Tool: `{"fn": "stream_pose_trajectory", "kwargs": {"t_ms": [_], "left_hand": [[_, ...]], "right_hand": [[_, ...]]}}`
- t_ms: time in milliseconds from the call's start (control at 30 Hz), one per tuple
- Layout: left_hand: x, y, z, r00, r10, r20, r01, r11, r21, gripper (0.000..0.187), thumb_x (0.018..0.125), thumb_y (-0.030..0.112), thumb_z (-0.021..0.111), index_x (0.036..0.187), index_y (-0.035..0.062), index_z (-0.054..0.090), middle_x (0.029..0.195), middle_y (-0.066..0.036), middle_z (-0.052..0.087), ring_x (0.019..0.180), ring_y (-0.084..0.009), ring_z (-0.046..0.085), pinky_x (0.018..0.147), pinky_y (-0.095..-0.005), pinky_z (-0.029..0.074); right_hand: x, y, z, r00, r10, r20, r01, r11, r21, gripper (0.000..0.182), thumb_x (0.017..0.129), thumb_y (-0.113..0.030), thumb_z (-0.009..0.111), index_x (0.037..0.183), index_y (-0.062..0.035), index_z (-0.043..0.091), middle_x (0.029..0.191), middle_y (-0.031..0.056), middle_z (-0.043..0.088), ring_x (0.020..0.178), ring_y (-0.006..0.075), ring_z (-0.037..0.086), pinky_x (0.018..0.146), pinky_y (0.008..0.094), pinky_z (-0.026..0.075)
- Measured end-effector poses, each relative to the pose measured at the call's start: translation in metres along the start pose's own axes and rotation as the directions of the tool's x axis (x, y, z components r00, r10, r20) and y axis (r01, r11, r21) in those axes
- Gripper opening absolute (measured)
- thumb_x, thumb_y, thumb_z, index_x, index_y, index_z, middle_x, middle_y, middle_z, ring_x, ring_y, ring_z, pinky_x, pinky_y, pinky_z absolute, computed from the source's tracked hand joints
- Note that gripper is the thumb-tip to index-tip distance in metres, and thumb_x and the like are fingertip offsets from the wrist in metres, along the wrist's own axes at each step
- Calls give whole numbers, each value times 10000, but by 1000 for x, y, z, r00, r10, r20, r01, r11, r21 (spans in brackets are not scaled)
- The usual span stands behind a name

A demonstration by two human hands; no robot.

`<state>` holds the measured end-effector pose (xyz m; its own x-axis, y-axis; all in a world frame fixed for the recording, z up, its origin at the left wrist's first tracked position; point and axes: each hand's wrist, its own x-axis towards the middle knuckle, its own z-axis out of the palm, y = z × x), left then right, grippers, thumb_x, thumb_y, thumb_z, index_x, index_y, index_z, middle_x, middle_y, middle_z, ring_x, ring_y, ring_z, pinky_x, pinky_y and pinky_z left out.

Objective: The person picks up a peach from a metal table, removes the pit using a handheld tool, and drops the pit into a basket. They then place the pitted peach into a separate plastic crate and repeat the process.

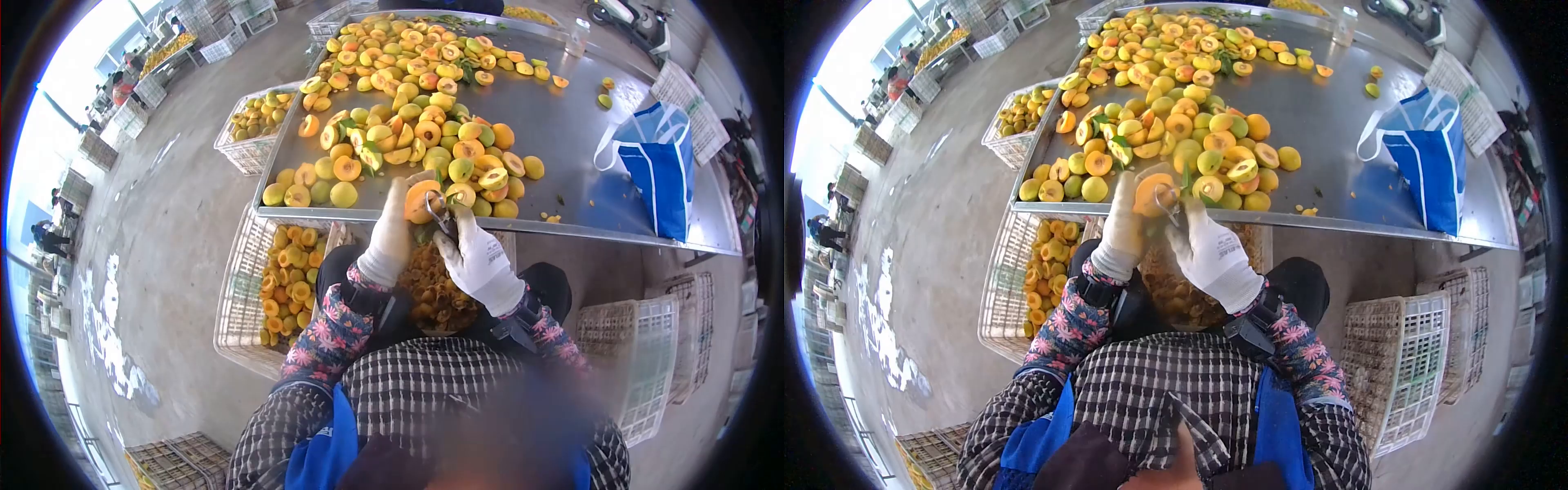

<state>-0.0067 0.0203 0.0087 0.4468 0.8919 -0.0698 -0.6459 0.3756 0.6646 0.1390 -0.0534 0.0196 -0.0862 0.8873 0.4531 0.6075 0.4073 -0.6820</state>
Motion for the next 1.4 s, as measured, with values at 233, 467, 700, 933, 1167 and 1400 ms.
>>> {"fn": "stream_pose_trajectory", "kwargs": {"t_ms": [233, 467, 700, 933, 1167, 1400], "left_hand": [[3, -9, -5, 992, 1, -124, 16, 990, 137, 606, 989, 577, 413, 1250, 47, 553, 1132, -87, 632, 992, -186, 626, 846, -322, 524], [-4, -1, -9, 972, -17, -232, 85, 954, 288, 627, 988, 594, 395, 1189, 31, 583, 1069, -77, 658, 928, -174, 638, 808, -298, 520], [-1, 9, -38, 996, -75, -52, 83, 519, 851, 665, 1019, 574, 303, 1234, 6, 573, 1109, -89, 656, 989, -181, 623, 893, -291, 480], [-8, -24, -2, 921, 376, 100, -382, 823, 421, 548, 1050, 445, 281, 1285, -6, 484, 1177, -125, 600, 1084, -170, 567, 949, -308, 452], [-11, -3, -2, 999, -42, -9, 41, 843, 537, 648, 1046, 510, 223, 984, -7, 609, 851, -103, 661, 830, -194, 628, 802, -310, 508], [-13, -29, 24, 931, 319, -179, -279, 936, 216, 721, 1019, 584, 235, 1010, -40, 596, 960, -169, 667, 886, -257, 642, 844, -362, 511]], "right_hand": [[-3, 1, -5, 991, -55, 119, 84, 963, -256, 445, 901, -133, 620, 1269, 34, 433, 890, 231, 641, 792, 396, 644, 658, 459, 502], [-2, 7, -7, 958, -13, 285, 133, 905, -404, 415, 874, -180, 616, 1208, 20, 472, 913, 202, 630, 755, 372, 641, 658, 434, 514], [-9, 15, -12, 892, 66, 448, 112, 926, -360, 416, 893, -193, 591, 1225, 19, 458, 885, 217, 629, 767, 397, 633, 672, 459, 504], [-14, 10, 3, 963, 63, 262, -119, 972, 204, 439, 949, -141, 556, 1307, 49, 387, 864, 248, 618, 794, 426, 612, 679, 423, 472], [-28, 15, -7, 912, 29, 408, -72, 993, 91, 425, 947, -177, 570, 1279, 36, 410, 893, 282, 621, 814, 432, 619, 659, 470, 465], [-25, 22, -3, 824, 233, 517, -480, 772, 417, 358, 992, -296, 531, 1210, -21, 456, 716, 100, 555, 547, 200, 529, 520, 319, 433]]}}
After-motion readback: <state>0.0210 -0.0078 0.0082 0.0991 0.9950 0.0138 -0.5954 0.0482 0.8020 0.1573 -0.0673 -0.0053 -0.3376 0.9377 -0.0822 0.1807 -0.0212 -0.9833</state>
